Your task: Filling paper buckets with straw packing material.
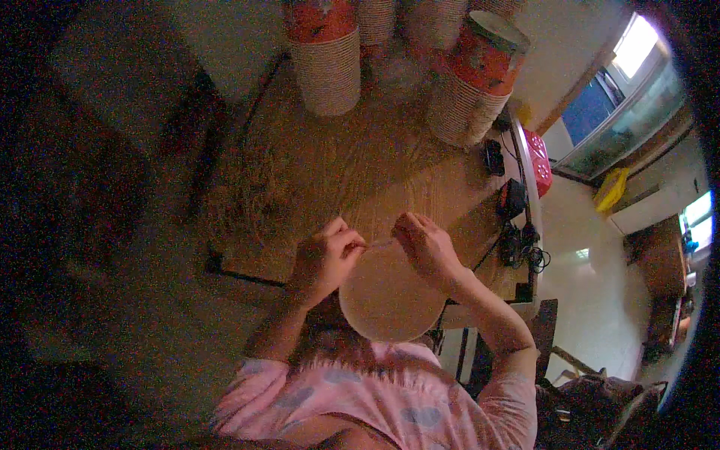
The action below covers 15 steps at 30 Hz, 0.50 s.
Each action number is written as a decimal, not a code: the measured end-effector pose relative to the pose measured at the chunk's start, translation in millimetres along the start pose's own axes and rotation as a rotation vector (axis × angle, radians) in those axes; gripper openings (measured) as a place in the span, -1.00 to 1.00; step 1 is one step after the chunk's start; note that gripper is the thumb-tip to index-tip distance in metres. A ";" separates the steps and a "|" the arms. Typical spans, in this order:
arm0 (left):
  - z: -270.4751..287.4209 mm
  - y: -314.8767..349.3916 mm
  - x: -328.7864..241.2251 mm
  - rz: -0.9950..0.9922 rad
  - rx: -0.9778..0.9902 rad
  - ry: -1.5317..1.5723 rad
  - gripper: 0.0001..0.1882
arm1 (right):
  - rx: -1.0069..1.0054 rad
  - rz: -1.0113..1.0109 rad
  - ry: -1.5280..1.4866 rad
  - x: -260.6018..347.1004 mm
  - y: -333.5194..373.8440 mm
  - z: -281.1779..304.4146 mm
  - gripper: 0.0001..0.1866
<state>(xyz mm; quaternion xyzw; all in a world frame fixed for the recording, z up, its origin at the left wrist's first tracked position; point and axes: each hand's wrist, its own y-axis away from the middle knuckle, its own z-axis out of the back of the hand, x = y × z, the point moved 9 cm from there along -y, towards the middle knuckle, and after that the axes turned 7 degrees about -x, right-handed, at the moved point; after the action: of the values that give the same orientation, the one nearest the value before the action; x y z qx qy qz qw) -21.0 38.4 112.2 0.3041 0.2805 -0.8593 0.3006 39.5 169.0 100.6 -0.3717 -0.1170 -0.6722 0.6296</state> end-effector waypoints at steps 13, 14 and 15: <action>-69.2 -24.5 59.2 0.176 0.151 0.664 -0.92 | 0.149 0.066 0.059 13.7 -2.8 -23.0 -0.92; -74.1 -23.5 62.0 0.177 0.142 0.670 -0.92 | 0.139 0.058 0.055 11.4 -2.5 -22.9 -0.92; -74.3 -21.8 64.4 0.161 0.082 0.693 -0.94 | 0.147 0.064 0.060 10.7 -1.9 -24.1 -0.92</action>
<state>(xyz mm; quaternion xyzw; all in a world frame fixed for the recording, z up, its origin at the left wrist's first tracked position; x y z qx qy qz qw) -50.6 79.9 25.4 0.6105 0.3064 -0.6892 0.2418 30.0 146.1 91.4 -0.3078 -0.1351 -0.6523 0.6794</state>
